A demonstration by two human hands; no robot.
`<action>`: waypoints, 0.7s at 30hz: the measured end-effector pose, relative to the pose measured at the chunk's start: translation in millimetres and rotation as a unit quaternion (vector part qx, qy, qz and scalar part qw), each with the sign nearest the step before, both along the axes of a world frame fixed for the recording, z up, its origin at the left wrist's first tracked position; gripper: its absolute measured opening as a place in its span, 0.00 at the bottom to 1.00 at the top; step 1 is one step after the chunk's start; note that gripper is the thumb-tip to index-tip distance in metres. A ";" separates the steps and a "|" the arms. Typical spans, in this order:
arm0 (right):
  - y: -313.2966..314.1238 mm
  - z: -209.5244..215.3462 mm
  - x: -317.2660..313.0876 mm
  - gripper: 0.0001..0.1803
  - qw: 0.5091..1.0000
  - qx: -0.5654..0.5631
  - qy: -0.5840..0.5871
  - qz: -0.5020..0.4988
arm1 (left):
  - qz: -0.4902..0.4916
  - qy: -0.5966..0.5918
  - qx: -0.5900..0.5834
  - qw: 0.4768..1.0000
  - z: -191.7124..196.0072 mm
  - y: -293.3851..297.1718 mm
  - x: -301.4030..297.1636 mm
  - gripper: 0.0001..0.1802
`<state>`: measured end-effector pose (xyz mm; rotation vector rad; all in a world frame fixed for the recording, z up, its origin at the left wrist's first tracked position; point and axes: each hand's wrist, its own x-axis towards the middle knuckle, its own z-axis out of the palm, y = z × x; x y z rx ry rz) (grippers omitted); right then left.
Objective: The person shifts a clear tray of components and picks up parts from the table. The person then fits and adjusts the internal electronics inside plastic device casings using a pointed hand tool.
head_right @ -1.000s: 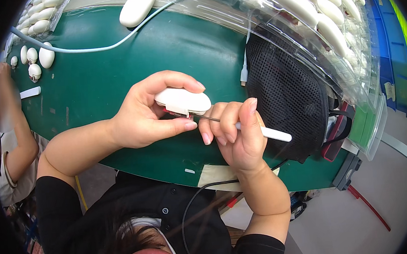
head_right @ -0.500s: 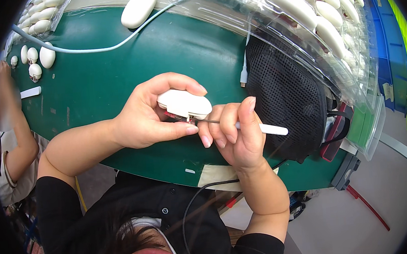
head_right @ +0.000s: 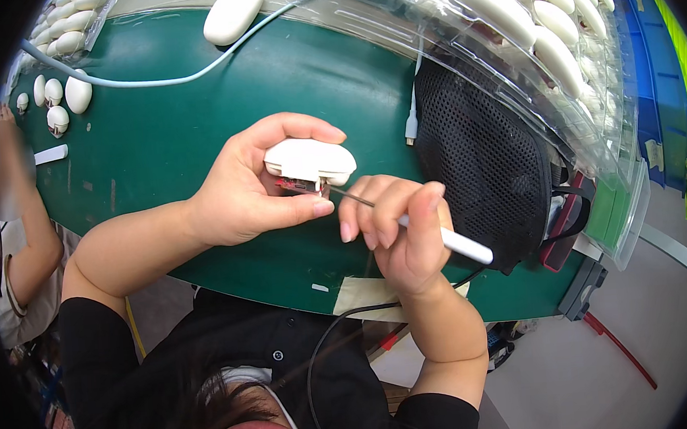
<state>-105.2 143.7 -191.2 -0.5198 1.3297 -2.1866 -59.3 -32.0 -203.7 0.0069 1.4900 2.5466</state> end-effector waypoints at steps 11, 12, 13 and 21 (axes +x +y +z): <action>6.1 6.5 3.7 0.32 0.985 0.084 0.153 0.008 | 0.011 -0.034 -0.003 0.999 -1.8 0.2 -1.5 0.27; 7.1 5.8 4.3 0.31 0.982 0.094 0.163 0.009 | 0.006 -0.037 -0.004 0.999 -1.2 0.2 -1.8 0.27; 7.0 6.3 5.0 0.31 0.982 0.094 0.163 0.009 | 0.006 -0.037 -0.003 0.999 -1.5 0.4 -1.8 0.27; 4.7 6.8 6.7 0.31 0.969 0.121 0.216 0.003 | 0.003 -0.036 -0.004 0.999 -3.0 0.0 -1.1 0.27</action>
